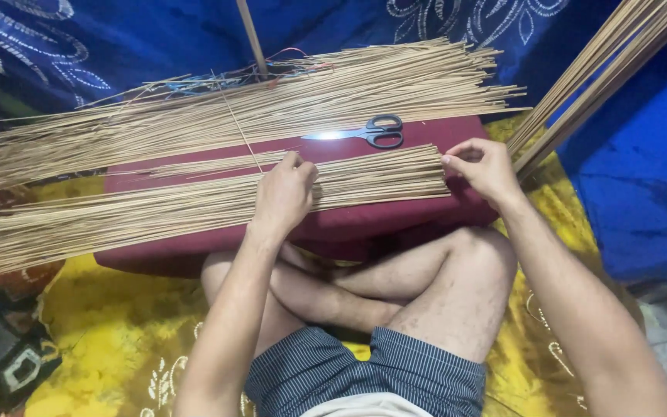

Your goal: Sorting and cutting thin wooden sticks to a uniform length using scissors while sitting on the floor.

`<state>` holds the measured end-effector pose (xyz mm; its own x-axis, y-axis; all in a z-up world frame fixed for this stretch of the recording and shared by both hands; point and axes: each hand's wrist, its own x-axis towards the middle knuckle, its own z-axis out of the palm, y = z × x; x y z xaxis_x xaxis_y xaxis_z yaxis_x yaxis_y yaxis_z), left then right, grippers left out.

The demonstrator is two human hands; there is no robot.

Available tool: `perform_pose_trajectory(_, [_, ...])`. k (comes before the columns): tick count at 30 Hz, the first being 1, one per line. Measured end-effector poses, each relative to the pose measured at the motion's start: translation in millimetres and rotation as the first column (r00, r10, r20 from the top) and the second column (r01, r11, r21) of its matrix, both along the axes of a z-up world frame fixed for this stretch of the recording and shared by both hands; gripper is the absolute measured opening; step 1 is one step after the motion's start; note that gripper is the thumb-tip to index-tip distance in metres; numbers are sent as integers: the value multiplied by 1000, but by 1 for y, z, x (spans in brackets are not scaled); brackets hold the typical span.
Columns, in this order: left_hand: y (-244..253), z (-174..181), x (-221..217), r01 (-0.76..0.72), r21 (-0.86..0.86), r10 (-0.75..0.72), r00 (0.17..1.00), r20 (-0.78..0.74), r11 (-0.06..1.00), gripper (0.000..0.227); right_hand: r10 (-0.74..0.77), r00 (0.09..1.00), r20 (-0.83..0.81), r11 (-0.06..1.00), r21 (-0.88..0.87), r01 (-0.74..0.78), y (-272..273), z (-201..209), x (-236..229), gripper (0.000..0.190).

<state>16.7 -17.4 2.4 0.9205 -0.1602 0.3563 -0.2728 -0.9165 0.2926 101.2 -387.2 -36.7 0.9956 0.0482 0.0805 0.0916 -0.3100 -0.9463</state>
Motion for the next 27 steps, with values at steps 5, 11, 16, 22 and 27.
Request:
perform_pose_trajectory(5, [7,-23,14,-1,84,-8,994,107,996,7,-56,998,-8,998,-28,55,-2,-18,14,18])
perform_pose_trajectory(11, [9,-31,18,15,126,-39,981,190,992,4,-133,991,-34,988,-88,130,2,-21,14,18])
perform_pose_trajectory(16, [12,-39,22,-15,166,-18,980,199,986,16,-175,985,-6,983,-65,174,7,-31,12,20])
perform_pose_trajectory(22, [14,-39,18,12,127,-40,975,221,992,19,-181,982,44,977,-105,185,2,-35,11,17])
perform_pose_trajectory(27, [21,-41,11,52,47,-64,951,304,998,14,-229,959,166,949,-181,258,-16,-43,13,14])
